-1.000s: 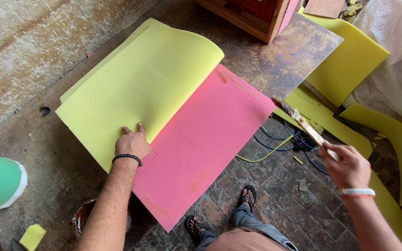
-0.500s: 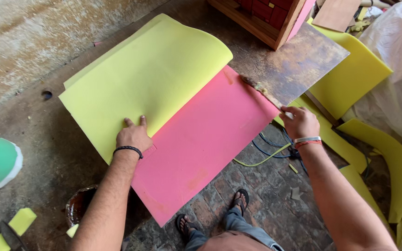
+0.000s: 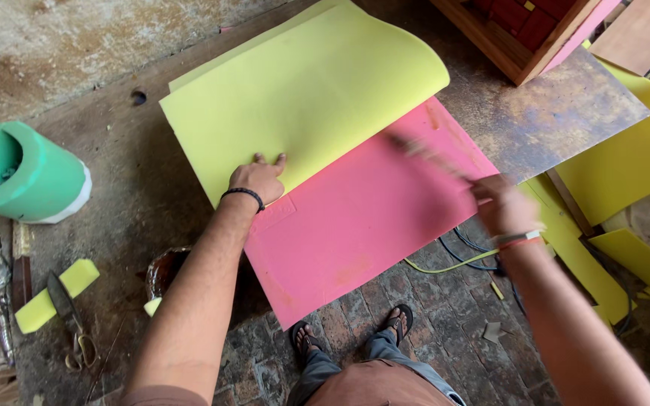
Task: The person brushes adhesive from a container onto a pink foam sheet, folds a yellow foam sheet over the glued surface and presses it down, then carries the bonded foam sheets to a wooden frame on the floor and wraps the foam around the frame, pressing it into place.
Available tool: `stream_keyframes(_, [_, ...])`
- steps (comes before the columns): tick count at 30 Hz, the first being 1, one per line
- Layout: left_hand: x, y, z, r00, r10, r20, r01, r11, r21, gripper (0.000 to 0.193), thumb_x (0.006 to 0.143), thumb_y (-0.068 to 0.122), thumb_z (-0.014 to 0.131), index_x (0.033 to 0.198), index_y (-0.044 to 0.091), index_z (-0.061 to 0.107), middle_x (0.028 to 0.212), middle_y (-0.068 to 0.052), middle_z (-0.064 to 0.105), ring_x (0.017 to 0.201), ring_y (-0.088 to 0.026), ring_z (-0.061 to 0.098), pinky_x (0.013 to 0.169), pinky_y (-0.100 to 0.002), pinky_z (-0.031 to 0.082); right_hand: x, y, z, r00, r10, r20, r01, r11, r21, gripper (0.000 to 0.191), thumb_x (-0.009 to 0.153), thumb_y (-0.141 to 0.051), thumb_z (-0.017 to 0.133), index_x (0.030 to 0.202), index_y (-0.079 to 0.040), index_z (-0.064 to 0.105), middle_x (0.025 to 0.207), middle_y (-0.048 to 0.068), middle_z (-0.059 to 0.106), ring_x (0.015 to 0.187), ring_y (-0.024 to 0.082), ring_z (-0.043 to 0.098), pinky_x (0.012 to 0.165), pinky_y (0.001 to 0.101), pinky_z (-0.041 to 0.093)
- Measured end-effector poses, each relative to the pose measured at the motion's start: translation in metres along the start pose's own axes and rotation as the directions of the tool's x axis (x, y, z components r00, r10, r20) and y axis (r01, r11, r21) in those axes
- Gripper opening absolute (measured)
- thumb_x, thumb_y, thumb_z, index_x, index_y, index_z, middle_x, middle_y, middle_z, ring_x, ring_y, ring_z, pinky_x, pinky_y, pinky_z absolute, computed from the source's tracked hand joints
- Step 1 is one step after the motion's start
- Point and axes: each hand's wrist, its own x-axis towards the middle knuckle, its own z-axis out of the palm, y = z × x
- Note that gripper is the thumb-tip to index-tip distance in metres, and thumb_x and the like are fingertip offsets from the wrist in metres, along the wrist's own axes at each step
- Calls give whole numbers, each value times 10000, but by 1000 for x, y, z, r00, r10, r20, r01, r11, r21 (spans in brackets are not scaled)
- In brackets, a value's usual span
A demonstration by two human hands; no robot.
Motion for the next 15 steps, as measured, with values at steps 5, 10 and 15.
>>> stream_keyframes(5, [-4,-1,-8,1000,1,1,-1,999,-34,775,884,181,428,1613,374,252,1657,-243,187,1343,-412,526,1124,-442,445,-33,-14,9,979,190,70,-182,978,-99,153,1066,-176,682,1123,-225,815,959,66,748,746,238,703,655,377,577])
stream_keyframes(10, [-16,-4,-17,999,29,-21,-30,998,-64,782,884,165,457,1615,363,259,1652,-238,211,1322,-415,536,1125,-440,437,-87,-117,28,955,-4,296,-52,982,179,179,866,-256,764,1024,-188,814,900,6,770,676,154,719,577,314,582])
stream_keyframes(15, [-49,-31,-2,963,51,-263,-133,944,-302,694,823,17,492,1473,260,501,1580,-105,421,1341,-313,546,1128,-429,432,-64,-141,-18,846,178,503,-238,970,57,271,869,-286,763,1125,-204,796,749,11,772,537,141,714,489,318,556])
